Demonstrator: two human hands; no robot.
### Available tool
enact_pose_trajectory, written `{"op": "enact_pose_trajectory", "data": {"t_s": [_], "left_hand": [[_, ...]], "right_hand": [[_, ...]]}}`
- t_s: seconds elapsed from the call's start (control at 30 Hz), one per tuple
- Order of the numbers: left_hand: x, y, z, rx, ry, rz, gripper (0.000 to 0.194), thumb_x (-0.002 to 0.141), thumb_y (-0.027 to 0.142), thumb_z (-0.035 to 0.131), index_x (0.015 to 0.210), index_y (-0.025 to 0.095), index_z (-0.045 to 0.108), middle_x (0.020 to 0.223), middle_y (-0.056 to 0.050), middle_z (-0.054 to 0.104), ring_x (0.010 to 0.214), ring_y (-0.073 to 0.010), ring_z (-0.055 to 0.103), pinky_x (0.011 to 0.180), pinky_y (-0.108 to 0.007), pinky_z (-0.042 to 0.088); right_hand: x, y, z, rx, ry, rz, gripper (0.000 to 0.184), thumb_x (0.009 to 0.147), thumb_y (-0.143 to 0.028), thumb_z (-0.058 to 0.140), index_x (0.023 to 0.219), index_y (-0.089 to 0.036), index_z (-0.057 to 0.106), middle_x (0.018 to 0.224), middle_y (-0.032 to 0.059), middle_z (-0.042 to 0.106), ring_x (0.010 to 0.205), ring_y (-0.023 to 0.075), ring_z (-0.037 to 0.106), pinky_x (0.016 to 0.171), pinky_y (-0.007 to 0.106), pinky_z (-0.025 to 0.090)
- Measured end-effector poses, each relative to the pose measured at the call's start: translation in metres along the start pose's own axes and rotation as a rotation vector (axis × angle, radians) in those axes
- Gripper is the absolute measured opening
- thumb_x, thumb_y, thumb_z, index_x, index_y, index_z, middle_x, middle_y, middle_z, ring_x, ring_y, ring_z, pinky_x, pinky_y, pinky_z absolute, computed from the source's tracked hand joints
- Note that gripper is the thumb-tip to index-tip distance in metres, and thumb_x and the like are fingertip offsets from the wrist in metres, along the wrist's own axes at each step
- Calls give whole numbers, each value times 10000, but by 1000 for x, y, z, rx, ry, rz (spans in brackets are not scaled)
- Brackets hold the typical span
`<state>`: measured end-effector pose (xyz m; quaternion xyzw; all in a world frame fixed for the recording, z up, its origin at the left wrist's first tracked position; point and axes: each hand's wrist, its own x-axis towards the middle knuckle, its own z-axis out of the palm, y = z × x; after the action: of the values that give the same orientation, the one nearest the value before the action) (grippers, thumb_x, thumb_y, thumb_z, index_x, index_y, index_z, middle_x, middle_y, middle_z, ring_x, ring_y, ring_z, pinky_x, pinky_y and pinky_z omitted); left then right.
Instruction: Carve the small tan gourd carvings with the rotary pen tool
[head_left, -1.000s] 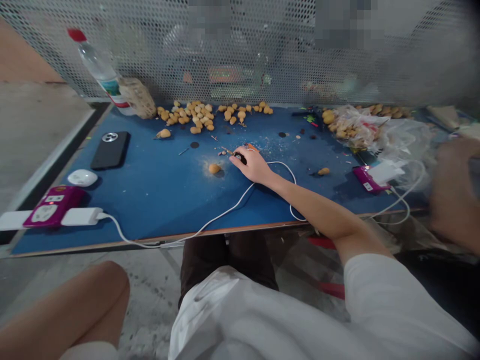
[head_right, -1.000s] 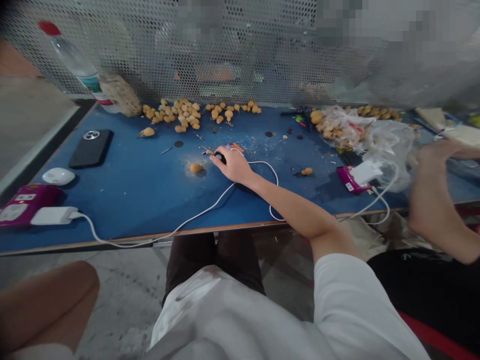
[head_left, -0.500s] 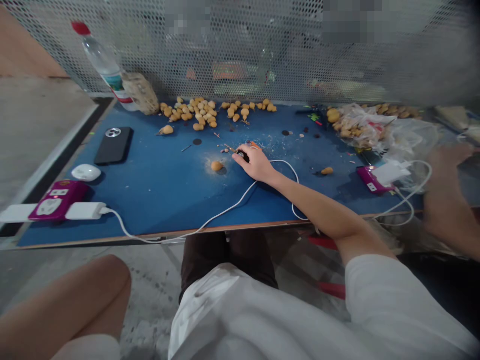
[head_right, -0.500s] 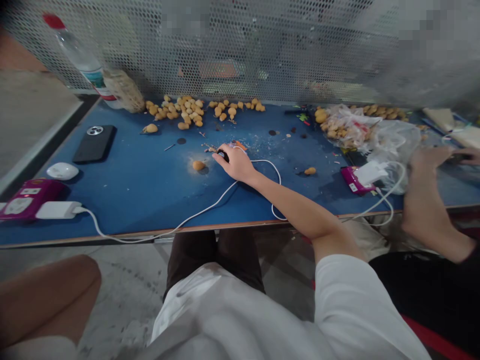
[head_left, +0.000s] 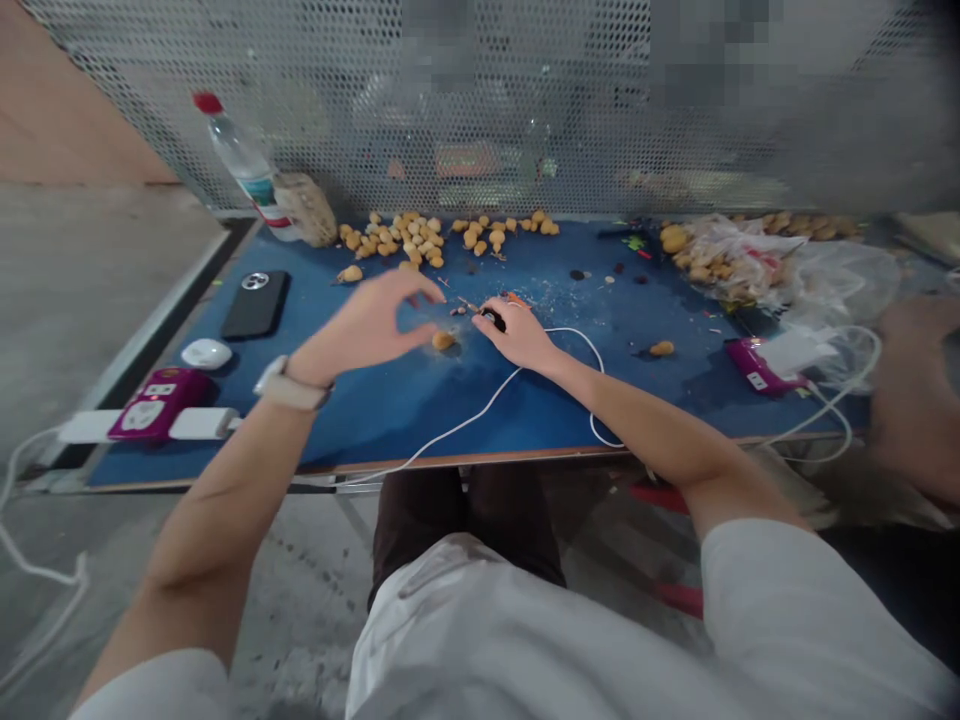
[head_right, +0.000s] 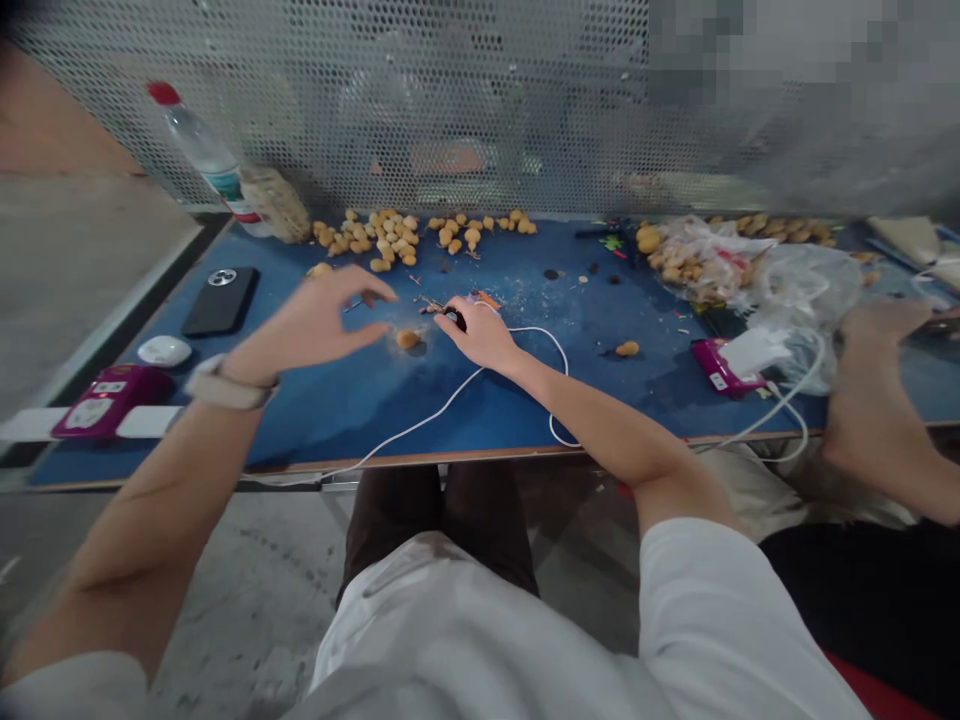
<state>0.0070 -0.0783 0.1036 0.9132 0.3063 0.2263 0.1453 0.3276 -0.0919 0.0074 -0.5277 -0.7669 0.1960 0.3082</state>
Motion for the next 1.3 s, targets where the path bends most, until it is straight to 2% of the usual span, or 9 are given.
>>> {"op": "enact_pose_trajectory", "data": {"t_s": [0.13, 0.23, 0.3, 0.43, 0.57, 0.77, 0.97, 1.13, 1.3], "left_hand": [[13, -21, 35, 114, -278, -102, 439, 1048, 568, 885, 1304, 213, 905, 1277, -161, 893, 1148, -395, 865, 1129, -522, 694], [22, -36, 49, 121, -319, -106, 310, 1062, 469, 846, 1251, 235, 919, 1199, -139, 905, 1136, -385, 873, 1093, -474, 670], [26, -45, 52, 115, -295, -77, 324, 1078, 447, 814, 1304, 247, 932, 1218, -135, 913, 1120, -364, 866, 1093, -462, 665], [29, -56, 57, 94, -140, -78, 478, 1136, 471, 701, 1466, 207, 925, 1336, -174, 920, 1143, -369, 857, 1131, -497, 678], [23, -61, 67, 90, -66, -129, 577, 1100, 470, 716, 1578, 193, 881, 1420, -183, 918, 1287, -401, 846, 1282, -553, 638], [17, -66, 65, 123, -28, -183, 423, 1019, 450, 737, 1355, 230, 868, 1331, -161, 913, 1276, -418, 824, 1247, -588, 629], [19, -75, 61, 128, -28, -217, 422, 968, 442, 738, 1318, 245, 866, 1369, -178, 926, 1320, -445, 821, 1297, -639, 631], [19, -83, 62, 61, -1, -222, 472, 916, 493, 729, 1292, 268, 903, 1368, -153, 948, 1331, -422, 846, 1321, -574, 648], [21, -84, 64, 1, 23, -207, 492, 869, 518, 753, 1261, 285, 939, 1387, -143, 965, 1356, -437, 859, 1345, -588, 651]], "right_hand": [[0, 0, 0, 20, 11, 2, 559, 1279, -761, 546, 1232, -255, 779, 1092, 122, 862, 1023, 340, 784, 933, 437, 513], [0, 0, 0, 35, 13, -10, 585, 1276, -789, 543, 1218, -255, 773, 1110, 124, 861, 1035, 333, 776, 950, 433, 511], [0, 0, 1, 42, 21, -11, 587, 1278, -790, 541, 1226, -253, 770, 1120, 127, 862, 1037, 328, 774, 955, 431, 510], [0, -2, 0, 52, 27, -1, 608, 1292, -800, 521, 1256, -248, 774, 1100, 124, 857, 997, 318, 764, 939, 426, 512], [1, -4, -1, 48, 20, -3, 550, 1308, -728, 534, 1279, -240, 785, 1121, 124, 869, 1004, 310, 769, 943, 413, 507], [6, -7, 2, 28, 5, -8, 417, 1314, -588, 584, 1324, -233, 804, 1214, 133, 903, 1089, 317, 802, 977, 405, 516], [9, -15, 4, -93, -6, -19, 368, 1342, -509, 609, 1417, -215, 818, 1278, 151, 918, 1221, 341, 829, 1021, 400, 524], [10, -19, 3, -120, -34, -24, 402, 1362, -490, 591, 1527, -190, 803, 1376, 177, 929, 1257, 338, 835, 1025, 393, 526], [9, -20, 2, -143, -33, -10, 401, 1366, -493, 590, 1534, -196, 801, 1435, 180, 925, 1335, 345, 828, 1046, 390, 529]]}}
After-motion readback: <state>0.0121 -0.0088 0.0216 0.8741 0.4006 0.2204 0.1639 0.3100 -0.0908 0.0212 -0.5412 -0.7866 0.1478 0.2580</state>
